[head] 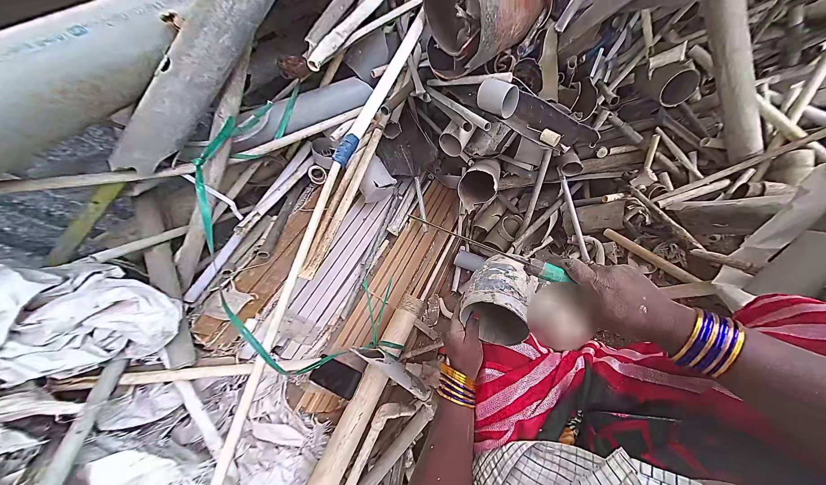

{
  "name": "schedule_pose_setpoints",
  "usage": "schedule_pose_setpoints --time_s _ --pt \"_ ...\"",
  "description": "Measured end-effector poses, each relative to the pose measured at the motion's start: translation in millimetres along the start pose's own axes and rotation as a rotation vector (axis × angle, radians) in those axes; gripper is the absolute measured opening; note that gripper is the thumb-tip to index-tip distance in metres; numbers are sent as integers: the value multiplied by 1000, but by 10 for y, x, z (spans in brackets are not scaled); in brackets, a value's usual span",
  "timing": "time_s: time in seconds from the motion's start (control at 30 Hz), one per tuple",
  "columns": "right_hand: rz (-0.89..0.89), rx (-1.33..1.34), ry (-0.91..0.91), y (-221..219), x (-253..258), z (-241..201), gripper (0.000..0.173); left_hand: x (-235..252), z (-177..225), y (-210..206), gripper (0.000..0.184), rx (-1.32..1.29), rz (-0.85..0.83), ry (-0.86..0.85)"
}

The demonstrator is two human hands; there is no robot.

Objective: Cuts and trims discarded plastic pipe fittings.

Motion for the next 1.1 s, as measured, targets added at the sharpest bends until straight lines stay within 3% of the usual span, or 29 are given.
schedule_pose_setpoints --time_s 0.03,0.07,0.1,0.17,0.2,0.23,0.37,0.4,0.43,0.5,0.53,0.57,0.67,0.7,0.73,0.77,0.8,0.83,0.87,0.9,1.0,1.03,1.07,1.1 --pt "144 -2 85 42 -31 -77 47 -5 -1 -8 41 -5 -3 3" --pt "166 2 128 41 -54 -108 47 -8 0 -16 40 -11 -7 12" --pt "47 -10 108 -8 -59 -90 45 -13 0 -18 40 -10 -14 24" --pt "-541 15 -190 -161 -2 80 41 -13 3 -22 39 1 -20 36" --pt "-681 20 -303 -193 28 166 41 -16 9 -26 40 12 -20 33" --pt "-668 -3 -314 -175 42 188 41 -23 9 -9 41 28 -20 27" --pt "21 -26 52 108 4 -52 43 -8 30 -8 39 60 -8 14" --pt "28 -37 93 96 -1 -66 44 -6 42 -13 38 65 -18 25" --pt "-104 -49 69 41 9 -20 42 -10 48 -15 38 76 -22 28" --pt "-555 -69 -182 -91 72 208 39 -16 45 -24 37 89 -16 13" --pt "-599 -103 -248 -98 100 312 38 -20 41 -26 37 87 -13 5" --pt "-498 -136 -225 -49 109 351 37 -23 39 -19 38 88 -16 -4" --pt "94 -122 46 219 72 145 46 -12 50 -25 38 91 -14 -28" --pt "174 -94 102 240 48 67 49 -12 49 -30 37 94 -16 -25" --pt "124 -63 123 202 31 38 48 -13 46 -33 38 96 -24 -15" --pt "-92 -39 75 103 28 69 46 -22 41 -31 38 97 -31 -2" --pt "-415 -13 -70 -8 50 156 43 -24 37 -32 37 100 -31 0" --pt "-618 -24 -210 -82 81 262 41 -24 35 -38 37 101 -33 -2" --pt "-646 -49 -263 -85 101 331 40 -34 39 -36 37 105 -31 -8" --pt "-547 -63 -237 -9 113 319 39 -37 50 -24 38 109 -33 -9" --pt "55 -40 62 304 61 24 42 -29 65 -39 40 101 -30 -13" --pt "144 -27 134 297 25 -39 45 -26 67 -48 40 101 -35 -13" --pt "92 -19 159 222 -5 -48 46 -31 69 -49 41 109 -47 -3" --pt "-115 -31 103 108 -8 -2 44 -36 69 -45 41 125 -58 7"
Point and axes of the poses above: each hand's wrist, its own x-axis towards the middle knuckle, its own y-axis out of the back of the hand, z = x × y, the point moved 6 cm from there along x, towards the middle knuckle, and after that the axes turned 8 degrees about -z, right-handed, at the moved point
